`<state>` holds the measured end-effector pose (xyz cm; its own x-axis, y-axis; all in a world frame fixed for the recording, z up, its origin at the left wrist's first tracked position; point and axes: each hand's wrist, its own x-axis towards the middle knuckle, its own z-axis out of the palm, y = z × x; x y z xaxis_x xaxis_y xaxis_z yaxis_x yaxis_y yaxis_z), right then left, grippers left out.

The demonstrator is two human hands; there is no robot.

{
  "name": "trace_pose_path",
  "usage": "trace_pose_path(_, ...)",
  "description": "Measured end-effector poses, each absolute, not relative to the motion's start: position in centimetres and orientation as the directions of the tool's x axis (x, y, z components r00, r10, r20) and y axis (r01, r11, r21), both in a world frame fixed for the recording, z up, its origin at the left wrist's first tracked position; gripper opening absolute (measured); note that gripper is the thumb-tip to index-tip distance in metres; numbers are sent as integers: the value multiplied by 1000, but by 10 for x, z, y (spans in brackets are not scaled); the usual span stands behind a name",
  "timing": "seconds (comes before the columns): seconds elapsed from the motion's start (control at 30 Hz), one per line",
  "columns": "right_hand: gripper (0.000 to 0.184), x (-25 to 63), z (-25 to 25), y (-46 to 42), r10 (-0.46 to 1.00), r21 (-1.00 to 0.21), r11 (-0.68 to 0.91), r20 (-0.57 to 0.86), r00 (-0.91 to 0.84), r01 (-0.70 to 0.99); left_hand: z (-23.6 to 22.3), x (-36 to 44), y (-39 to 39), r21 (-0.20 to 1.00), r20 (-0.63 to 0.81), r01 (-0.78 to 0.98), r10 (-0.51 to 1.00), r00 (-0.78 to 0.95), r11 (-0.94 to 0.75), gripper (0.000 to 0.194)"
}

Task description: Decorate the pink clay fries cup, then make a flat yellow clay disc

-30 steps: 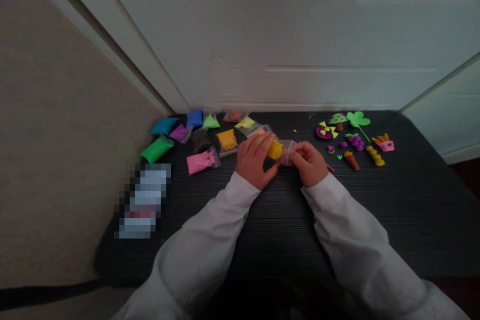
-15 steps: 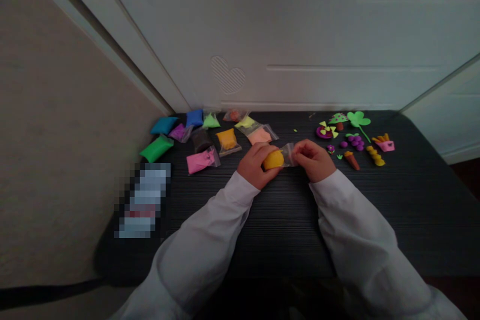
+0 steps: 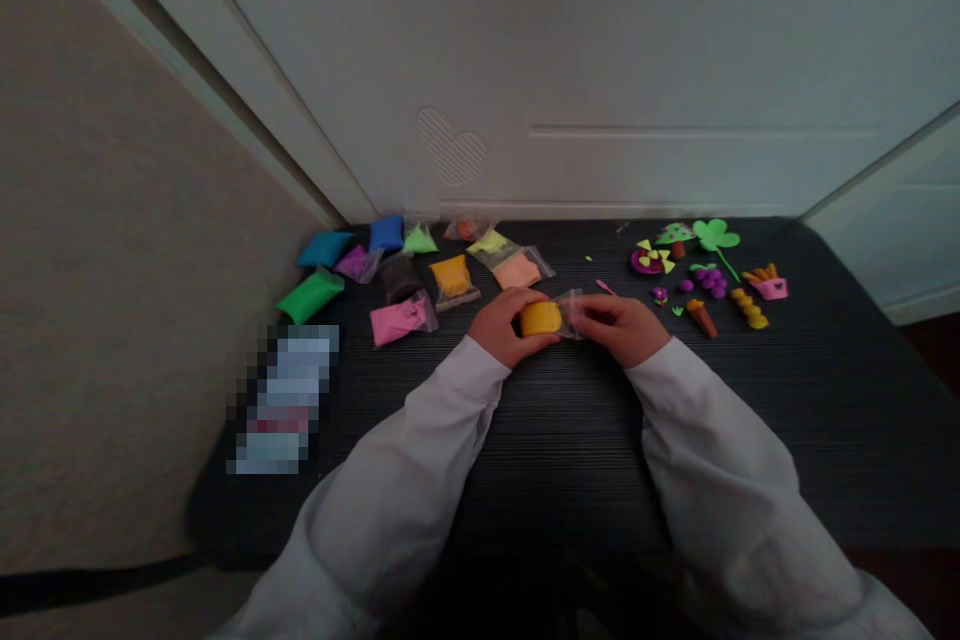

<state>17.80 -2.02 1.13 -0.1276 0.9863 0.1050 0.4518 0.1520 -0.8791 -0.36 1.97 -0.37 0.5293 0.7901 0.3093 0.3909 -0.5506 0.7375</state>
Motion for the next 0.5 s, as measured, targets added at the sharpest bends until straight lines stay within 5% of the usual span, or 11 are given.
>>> trace_pose_path(0.3, 34, 177, 9, -22, 988, -900, 97, 35, -152, 426, -12, -3, 23, 886, 217, 245, 819, 532, -393, 46)
trace_pose_path(0.4, 33, 175, 14, -23, 986, -873, 147, 91, -140, 465, -13, -1, 26, 985, 148, 2, 845, 515, -174, 56)
trace_pose_path(0.5, 33, 174, 18, -24, 977, -834, 207, 150, -151, 511, -5, 0, 27, 959, -29, -230, 868, 495, 163, 55)
